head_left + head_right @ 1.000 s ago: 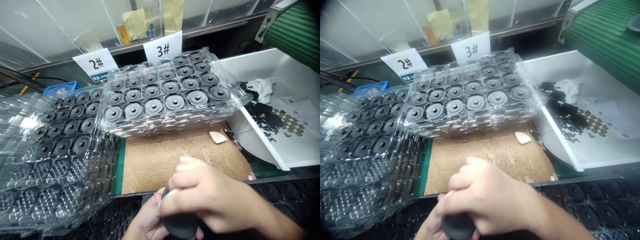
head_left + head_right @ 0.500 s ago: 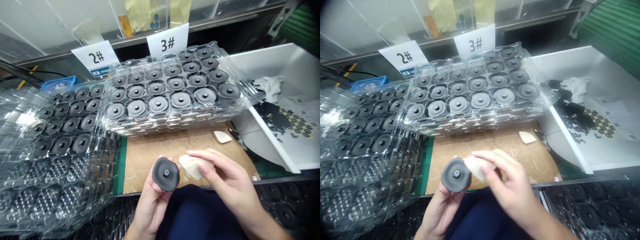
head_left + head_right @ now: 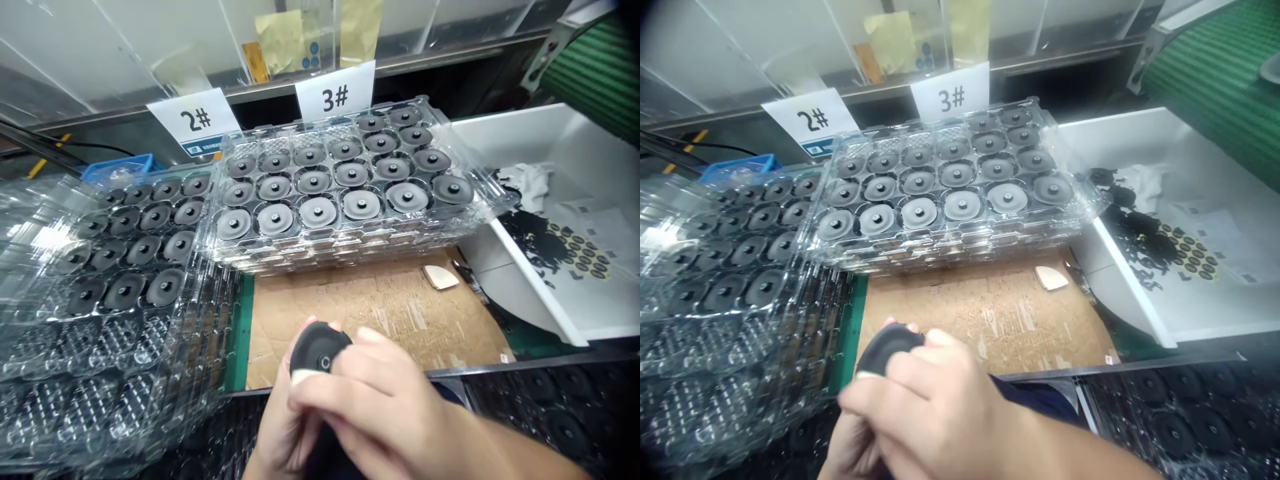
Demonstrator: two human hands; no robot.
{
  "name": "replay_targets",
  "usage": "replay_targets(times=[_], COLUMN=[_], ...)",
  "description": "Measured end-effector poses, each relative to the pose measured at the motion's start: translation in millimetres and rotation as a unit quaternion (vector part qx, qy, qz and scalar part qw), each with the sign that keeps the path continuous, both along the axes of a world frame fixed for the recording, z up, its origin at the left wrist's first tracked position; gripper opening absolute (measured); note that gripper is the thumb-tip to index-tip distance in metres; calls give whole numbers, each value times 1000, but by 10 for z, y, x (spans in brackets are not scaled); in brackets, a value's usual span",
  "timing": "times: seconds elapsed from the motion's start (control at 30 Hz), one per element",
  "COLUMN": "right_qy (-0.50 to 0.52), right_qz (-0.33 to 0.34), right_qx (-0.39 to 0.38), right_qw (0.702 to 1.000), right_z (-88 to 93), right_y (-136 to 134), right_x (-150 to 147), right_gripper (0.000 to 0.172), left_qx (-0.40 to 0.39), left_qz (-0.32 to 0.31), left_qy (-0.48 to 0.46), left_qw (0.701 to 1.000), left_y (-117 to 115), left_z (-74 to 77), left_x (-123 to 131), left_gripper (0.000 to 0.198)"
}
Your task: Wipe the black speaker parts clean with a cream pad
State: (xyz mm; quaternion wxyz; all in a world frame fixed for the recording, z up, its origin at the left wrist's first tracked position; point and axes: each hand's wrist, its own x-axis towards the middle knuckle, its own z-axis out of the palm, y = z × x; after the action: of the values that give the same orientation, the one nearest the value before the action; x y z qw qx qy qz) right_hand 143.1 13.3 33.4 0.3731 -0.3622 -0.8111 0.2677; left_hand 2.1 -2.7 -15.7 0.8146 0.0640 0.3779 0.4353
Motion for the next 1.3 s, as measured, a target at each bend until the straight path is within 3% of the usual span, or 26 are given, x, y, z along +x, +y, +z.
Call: replay_targets(times=[0.07,0.13,0.3,0.37,0.53,0.7,0.77,0.87,1.0,1.13,1.3], right_qy=[-17,-17,69,81,69,62,62,82,84,71,83], right_qz=[10,-29,-224,-257,-218,-44,-21,-109,-242,-223,-175], right_qx=[-52,-106,-201,-217,-202,-44,-31,-108,-199,-246,-201], right_qw=[998,994,951,938,952,996,997,985,946,941,960], right_z=[-19,-90,-367,-423,-276,-64,-87,-220,-428,-493,-264], right_y=[-70,-128,-225,-252,-274,-194,-174,-196,-261,-301,-281], right_x=[152,306,461,453,388,250,241,326,468,469,324], right_gripper=[26,28,21,19,20,30,31,31,21,19,22], left_qx=[18,50,101,105,98,81,81,98,77,88,125], left_qz=[6,21,20,20,37,63,67,67,61,49,51], left_qy=[-8,-20,-61,-64,-23,4,11,7,-24,-21,-12], left_qw=[1000,998,993,992,994,995,994,993,995,995,991], left_y=[7,9,8,1,-32,-67,-65,-41,-15,-14,-31], left_z=[-22,-51,-49,-29,-24,-9,14,41,29,17,71], left_x=[-56,-87,-43,-25,-9,34,30,-7,-38,-7,50], left_gripper=[47,58,53,51,52,58,57,52,46,56,60])
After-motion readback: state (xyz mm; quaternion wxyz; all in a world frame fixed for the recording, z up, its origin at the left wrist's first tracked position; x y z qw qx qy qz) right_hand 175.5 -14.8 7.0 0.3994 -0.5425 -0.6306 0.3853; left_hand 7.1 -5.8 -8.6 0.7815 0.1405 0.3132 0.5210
